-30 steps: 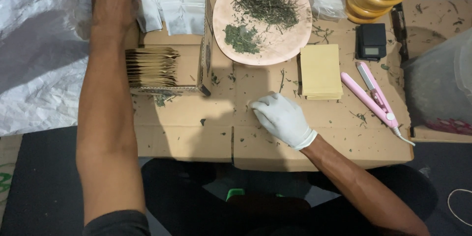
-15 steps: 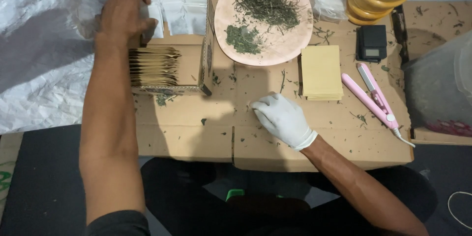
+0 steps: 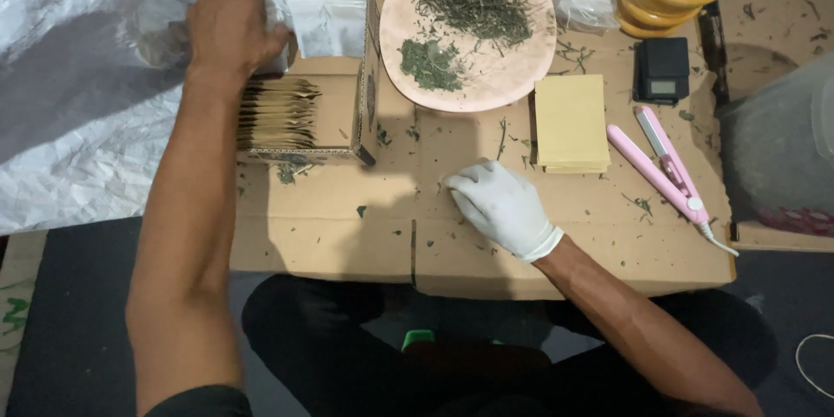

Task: The person is manually sealing tea bags by folding the top edge and using a handheld heat sealer.

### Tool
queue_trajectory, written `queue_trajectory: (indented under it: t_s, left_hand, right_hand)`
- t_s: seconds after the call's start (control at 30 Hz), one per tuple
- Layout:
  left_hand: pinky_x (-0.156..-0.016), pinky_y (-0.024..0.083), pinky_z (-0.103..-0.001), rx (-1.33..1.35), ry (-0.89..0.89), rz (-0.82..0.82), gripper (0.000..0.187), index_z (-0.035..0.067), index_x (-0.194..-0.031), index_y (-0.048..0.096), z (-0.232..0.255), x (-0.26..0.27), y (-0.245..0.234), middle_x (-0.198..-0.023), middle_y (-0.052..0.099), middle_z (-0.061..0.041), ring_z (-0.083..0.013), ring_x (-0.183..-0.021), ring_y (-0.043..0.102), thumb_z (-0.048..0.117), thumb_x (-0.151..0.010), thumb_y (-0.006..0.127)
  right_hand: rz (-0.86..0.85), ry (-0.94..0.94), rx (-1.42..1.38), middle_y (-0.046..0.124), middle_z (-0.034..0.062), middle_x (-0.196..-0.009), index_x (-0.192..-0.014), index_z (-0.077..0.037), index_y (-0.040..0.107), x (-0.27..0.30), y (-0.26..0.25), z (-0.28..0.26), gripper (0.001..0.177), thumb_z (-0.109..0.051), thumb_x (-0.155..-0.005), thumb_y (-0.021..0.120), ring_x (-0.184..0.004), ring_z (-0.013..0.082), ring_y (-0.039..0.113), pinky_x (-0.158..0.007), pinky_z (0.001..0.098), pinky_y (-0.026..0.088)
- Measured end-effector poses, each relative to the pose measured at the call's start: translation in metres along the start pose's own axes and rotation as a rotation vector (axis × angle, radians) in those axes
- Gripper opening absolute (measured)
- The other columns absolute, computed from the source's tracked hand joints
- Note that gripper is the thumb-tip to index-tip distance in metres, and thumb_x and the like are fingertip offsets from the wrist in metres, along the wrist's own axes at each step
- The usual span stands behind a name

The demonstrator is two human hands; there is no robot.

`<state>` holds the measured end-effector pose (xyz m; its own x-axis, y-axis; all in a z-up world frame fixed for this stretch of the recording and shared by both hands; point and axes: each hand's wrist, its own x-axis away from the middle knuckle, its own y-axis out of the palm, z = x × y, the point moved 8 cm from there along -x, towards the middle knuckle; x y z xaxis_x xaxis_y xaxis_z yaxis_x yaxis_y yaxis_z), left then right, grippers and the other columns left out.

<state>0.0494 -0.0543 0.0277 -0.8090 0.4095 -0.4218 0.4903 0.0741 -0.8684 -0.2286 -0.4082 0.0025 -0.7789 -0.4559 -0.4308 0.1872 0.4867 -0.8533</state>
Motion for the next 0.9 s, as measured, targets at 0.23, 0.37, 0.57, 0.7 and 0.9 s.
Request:
queue_trajectory:
  t_s: [0.23, 0.37, 0.57, 0.7, 0.9]
  left_hand:
    - [-0.07, 0.064, -0.053, -0.098, -0.176, -0.387, 0.057, 0.009, -0.105, 0.091, -0.021, -0.006, 0.066, -0.097, 0.084, -0.02, -0.0432, -0.08, 0.079, 0.062, -0.085, 0.088]
    - [-0.075, 0.066, -0.052, -0.083, -0.143, -0.372, 0.051, 0.003, -0.108, 0.089, -0.027, -0.008, 0.082, -0.098, 0.084, -0.022, -0.0428, -0.082, 0.08, 0.045, -0.08, 0.097]
    - [-0.076, 0.065, -0.052, 0.007, -0.23, -0.444, 0.049, 0.003, -0.099, 0.091, -0.03, 0.0, 0.09, -0.096, 0.08, -0.026, -0.0437, -0.086, 0.075, 0.043, -0.073, 0.098]
    - [-0.08, 0.063, -0.053, 0.098, -0.18, -0.346, 0.025, 0.003, -0.094, 0.089, -0.03, 0.004, 0.087, -0.092, 0.081, -0.027, -0.0495, -0.082, 0.075, 0.018, -0.076, 0.091]
    - [-0.079, 0.063, -0.049, 0.205, -0.217, -0.382, 0.018, 0.008, -0.091, 0.089, -0.042, 0.006, 0.087, -0.088, 0.082, -0.014, -0.0353, -0.077, 0.076, 0.019, -0.078, 0.092]
  right_hand:
    - [-0.038, 0.011, -0.034, 0.076, -0.0002, -0.115, -0.118, -0.017, 0.077, -0.001, 0.001, 0.0, 0.02, -0.019, -0.099, 0.071, -0.1, 0.0274, 0.068, -0.081, 0.0389, 0.056]
    - [-0.037, 0.012, -0.03, 0.076, -0.0006, -0.116, -0.117, -0.017, 0.077, -0.002, 0.002, 0.002, 0.018, -0.018, -0.1, 0.071, -0.101, 0.0272, 0.069, -0.082, 0.0386, 0.057]
    - [-0.023, 0.013, -0.036, 0.077, -0.0005, -0.116, -0.116, -0.016, 0.077, 0.0, 0.0, 0.001, 0.019, -0.017, -0.098, 0.071, -0.099, 0.0286, 0.069, -0.081, 0.0388, 0.057]
    - [-0.007, 0.008, -0.02, 0.076, -0.0009, -0.116, -0.117, -0.017, 0.078, 0.002, 0.002, 0.001, 0.019, -0.018, -0.1, 0.071, -0.1, 0.0275, 0.069, -0.082, 0.0384, 0.056]
    - [-0.021, 0.008, -0.029, 0.077, -0.0013, -0.115, -0.115, -0.016, 0.078, 0.0, 0.002, 0.001, 0.017, -0.017, -0.099, 0.071, -0.1, 0.0276, 0.069, -0.08, 0.0383, 0.057]
